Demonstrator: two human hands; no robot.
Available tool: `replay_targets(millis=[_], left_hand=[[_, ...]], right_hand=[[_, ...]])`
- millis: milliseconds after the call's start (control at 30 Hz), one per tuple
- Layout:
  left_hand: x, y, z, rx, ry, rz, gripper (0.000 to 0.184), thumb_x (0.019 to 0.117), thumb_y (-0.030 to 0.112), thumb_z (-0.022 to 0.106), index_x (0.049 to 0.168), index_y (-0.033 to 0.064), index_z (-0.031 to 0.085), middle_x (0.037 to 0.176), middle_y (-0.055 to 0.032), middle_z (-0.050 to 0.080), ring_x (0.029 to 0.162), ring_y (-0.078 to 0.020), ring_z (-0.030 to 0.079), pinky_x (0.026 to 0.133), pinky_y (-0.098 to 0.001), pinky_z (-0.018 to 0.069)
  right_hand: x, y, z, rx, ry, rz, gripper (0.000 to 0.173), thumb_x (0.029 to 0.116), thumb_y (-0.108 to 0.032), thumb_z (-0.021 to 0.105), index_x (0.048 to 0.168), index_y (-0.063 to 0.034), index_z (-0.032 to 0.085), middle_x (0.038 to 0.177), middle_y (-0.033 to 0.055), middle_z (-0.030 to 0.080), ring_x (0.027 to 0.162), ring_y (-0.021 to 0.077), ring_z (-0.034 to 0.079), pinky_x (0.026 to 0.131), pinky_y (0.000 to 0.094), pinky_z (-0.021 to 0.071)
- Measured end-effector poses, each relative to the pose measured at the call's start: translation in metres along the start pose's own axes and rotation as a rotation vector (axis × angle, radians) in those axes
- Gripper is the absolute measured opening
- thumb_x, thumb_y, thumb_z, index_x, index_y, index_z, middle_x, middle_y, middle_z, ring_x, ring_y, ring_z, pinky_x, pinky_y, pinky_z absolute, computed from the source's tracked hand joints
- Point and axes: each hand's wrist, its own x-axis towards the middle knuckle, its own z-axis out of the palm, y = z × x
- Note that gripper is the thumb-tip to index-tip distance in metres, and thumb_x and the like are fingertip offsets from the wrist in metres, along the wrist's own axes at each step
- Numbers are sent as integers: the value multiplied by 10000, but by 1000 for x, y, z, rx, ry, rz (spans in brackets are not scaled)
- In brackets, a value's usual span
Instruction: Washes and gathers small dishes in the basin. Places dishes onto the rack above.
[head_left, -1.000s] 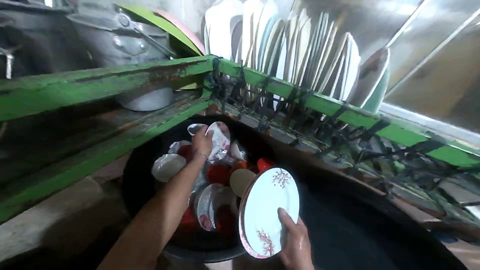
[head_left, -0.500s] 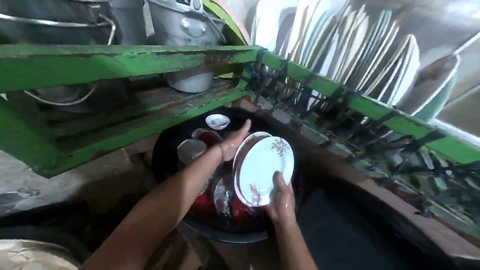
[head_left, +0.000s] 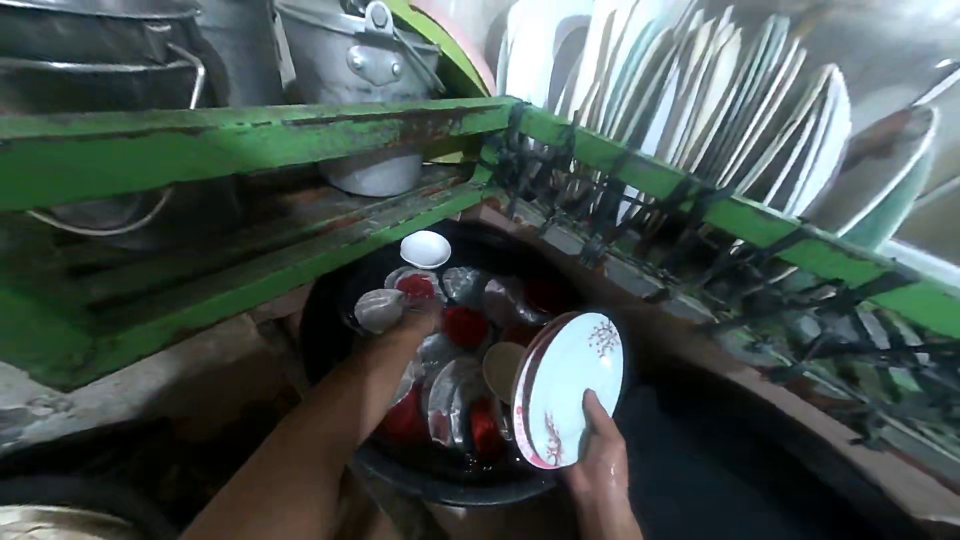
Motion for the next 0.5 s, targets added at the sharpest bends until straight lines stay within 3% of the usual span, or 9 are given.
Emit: replay_targets(millis=[67, 167, 300, 433, 500], left_hand=[[4, 3, 4, 26, 1, 1, 426, 945, 222, 703, 1296, -13, 652, 1352, -285, 603, 1280, -493, 546, 1040, -712, 423], [14, 5, -6, 77, -6, 8, 487, 845, 283, 777, 1238, 15, 676, 1270, -263, 647, 1202, -472, 599, 962, -710, 468], [-20, 15, -41, -156, 75, 108, 489, 959, 235, 671, 1386, 15, 579, 1321, -281, 620, 1251, -467, 581, 1044, -682, 436], [-73, 41, -71, -419, 280, 135, 290, 1045, 168, 545, 1310, 52, 546, 1088, -247, 680, 1026, -425, 678, 893, -619, 531], [-94, 57, -74, -568, 394, 155, 308, 1060, 177, 540, 1353, 86, 534, 1091, -216, 690, 1002, -392, 691, 877, -596, 546]], right_hand=[[1, 1, -2, 15, -8, 8, 339, 1108, -220, 407, 1333, 8, 518, 1079, 205, 714, 951, 265, 746, 814, 474, 645], [2, 0, -4, 36, -7, 0, 344, 1108, -227, 406, 1350, -6, 510, 1102, 203, 709, 971, 265, 741, 828, 482, 640], [3, 0, -2, 50, -41, -21, 361, 1109, -255, 410, 1379, -29, 491, 1136, 187, 701, 999, 259, 736, 847, 483, 638], [6, 4, 7, 73, -31, 1, 341, 1105, -250, 427, 1376, -52, 486, 1124, 174, 701, 990, 255, 736, 833, 474, 641], [10, 7, 13, 132, -62, 29, 337, 1103, -262, 428, 1358, -58, 509, 1132, 175, 702, 1011, 264, 730, 852, 490, 631]])
